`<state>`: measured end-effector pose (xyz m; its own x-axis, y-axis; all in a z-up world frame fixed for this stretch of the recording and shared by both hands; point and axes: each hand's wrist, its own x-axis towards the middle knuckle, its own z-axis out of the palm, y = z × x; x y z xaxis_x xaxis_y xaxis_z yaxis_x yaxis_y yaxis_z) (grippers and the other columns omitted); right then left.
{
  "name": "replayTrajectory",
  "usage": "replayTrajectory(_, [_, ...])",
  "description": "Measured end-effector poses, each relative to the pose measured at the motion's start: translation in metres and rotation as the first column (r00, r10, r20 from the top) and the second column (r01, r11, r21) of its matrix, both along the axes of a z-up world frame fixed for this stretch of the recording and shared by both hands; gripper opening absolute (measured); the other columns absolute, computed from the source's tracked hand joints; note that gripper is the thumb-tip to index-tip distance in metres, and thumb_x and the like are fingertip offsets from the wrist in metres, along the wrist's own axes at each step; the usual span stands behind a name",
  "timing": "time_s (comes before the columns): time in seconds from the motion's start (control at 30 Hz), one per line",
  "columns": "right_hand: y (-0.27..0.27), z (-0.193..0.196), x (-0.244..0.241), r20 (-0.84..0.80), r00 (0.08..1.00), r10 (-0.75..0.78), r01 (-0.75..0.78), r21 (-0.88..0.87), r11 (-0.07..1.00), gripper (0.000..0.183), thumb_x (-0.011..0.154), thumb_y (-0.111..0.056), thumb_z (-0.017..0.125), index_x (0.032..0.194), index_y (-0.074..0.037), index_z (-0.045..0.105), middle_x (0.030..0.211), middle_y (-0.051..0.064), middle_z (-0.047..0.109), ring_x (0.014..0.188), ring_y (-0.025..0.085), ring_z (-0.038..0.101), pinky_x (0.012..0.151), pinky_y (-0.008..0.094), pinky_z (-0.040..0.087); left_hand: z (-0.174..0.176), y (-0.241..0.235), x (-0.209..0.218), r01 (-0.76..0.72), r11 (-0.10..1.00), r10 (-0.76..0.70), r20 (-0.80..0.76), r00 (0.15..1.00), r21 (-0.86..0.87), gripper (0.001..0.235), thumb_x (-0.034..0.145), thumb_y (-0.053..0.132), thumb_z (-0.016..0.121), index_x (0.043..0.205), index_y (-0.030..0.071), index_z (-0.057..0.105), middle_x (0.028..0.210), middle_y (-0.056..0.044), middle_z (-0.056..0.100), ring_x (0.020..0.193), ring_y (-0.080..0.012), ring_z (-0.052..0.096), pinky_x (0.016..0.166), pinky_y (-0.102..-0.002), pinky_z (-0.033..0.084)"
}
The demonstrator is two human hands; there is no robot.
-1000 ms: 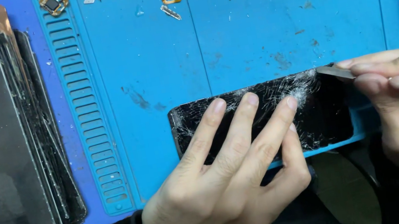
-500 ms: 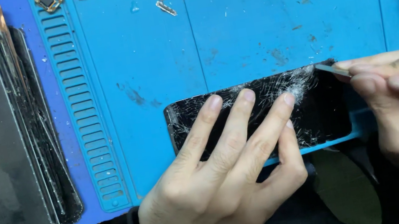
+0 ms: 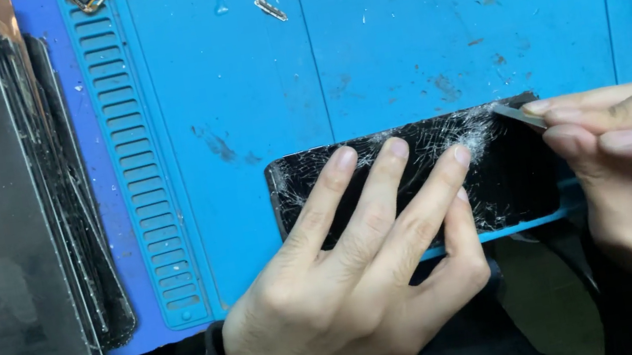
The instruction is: Scraping adhesive and cleaning glass from a cracked phone screen using specialized tools.
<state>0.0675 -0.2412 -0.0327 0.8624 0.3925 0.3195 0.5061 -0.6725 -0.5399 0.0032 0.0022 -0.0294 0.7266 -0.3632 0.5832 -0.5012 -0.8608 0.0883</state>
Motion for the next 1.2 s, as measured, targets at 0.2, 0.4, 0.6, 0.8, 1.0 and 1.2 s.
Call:
replayTrajectory(0.2, [0.003, 0.004, -0.002, 0.002, 1.000, -0.024, 0.024, -0.026, 0.999, 0.016, 0.120, 0.018, 0.067, 0.104, 0.020, 0.071, 0.119, 0.037, 0.072, 0.110, 0.042, 0.074, 0.102, 0.044, 0.060, 0.001, -0.002, 0.000, -0.002, 1.000, 0.002, 0.009, 1.000, 0.006, 0.005, 0.113, 0.022, 0.064, 0.109, 0.022, 0.067, 0.137, -0.001, 0.071, 0.118, -0.0205, 0.075, 0.105, -0.038, 0.061])
replayTrajectory(0.4, [0.005, -0.001, -0.003, -0.011, 0.998, -0.061, 0.061, 0.009, 0.998, 0.016, 0.121, 0.021, 0.069, 0.105, 0.019, 0.069, 0.122, 0.037, 0.071, 0.113, 0.042, 0.075, 0.104, 0.044, 0.061, -0.001, 0.001, -0.001, 0.002, 1.000, -0.002, 0.016, 1.000, -0.017, 0.005, 0.113, 0.022, 0.065, 0.110, 0.022, 0.069, 0.138, -0.003, 0.069, 0.119, -0.0218, 0.075, 0.105, -0.039, 0.061])
replayTrajectory(0.6, [0.001, 0.004, 0.000, -0.014, 0.999, -0.050, 0.050, 0.015, 0.999, 0.018, 0.117, 0.021, 0.069, 0.100, 0.017, 0.070, 0.117, 0.034, 0.072, 0.110, 0.040, 0.075, 0.102, 0.043, 0.061, 0.003, -0.003, 0.000, -0.001, 1.000, 0.001, 0.015, 1.000, -0.015, 0.005, 0.111, 0.021, 0.068, 0.107, 0.022, 0.068, 0.136, -0.002, 0.072, 0.118, -0.0217, 0.075, 0.105, -0.038, 0.060])
replayTrajectory(0.8, [0.010, 0.008, -0.001, 0.059, 0.998, 0.013, -0.017, 0.058, 0.998, 0.029, 0.112, 0.025, 0.073, 0.087, 0.015, 0.064, 0.110, 0.036, 0.070, 0.108, 0.044, 0.076, 0.099, 0.046, 0.063, 0.005, -0.002, -0.001, 0.000, 0.999, 0.001, 0.017, 1.000, -0.034, 0.005, 0.110, 0.018, 0.068, 0.106, 0.021, 0.068, 0.135, -0.003, 0.072, 0.117, -0.0220, 0.075, 0.104, -0.039, 0.061])
replayTrajectory(1.0, [0.011, 0.010, -0.005, 0.012, 0.998, -0.059, 0.058, 0.054, 0.997, 0.030, 0.116, 0.023, 0.074, 0.090, 0.015, 0.063, 0.115, 0.035, 0.071, 0.110, 0.040, 0.076, 0.098, 0.040, 0.061, 0.006, -0.002, -0.001, 0.000, 0.999, 0.001, 0.014, 1.000, -0.038, 0.005, 0.110, 0.018, 0.069, 0.106, 0.021, 0.068, 0.135, -0.003, 0.072, 0.116, -0.0225, 0.075, 0.103, -0.040, 0.061])
replayTrajectory(1.2, [0.004, 0.002, -0.004, 0.058, 0.998, -0.009, 0.003, 0.101, 0.995, 0.025, 0.113, 0.025, 0.071, 0.091, 0.017, 0.063, 0.109, 0.036, 0.067, 0.109, 0.047, 0.076, 0.097, 0.045, 0.064, 0.006, -0.002, 0.000, 0.000, 1.000, 0.001, 0.015, 1.000, -0.022, 0.005, 0.110, 0.018, 0.068, 0.107, 0.021, 0.068, 0.135, -0.003, 0.072, 0.116, -0.0222, 0.075, 0.104, -0.039, 0.060])
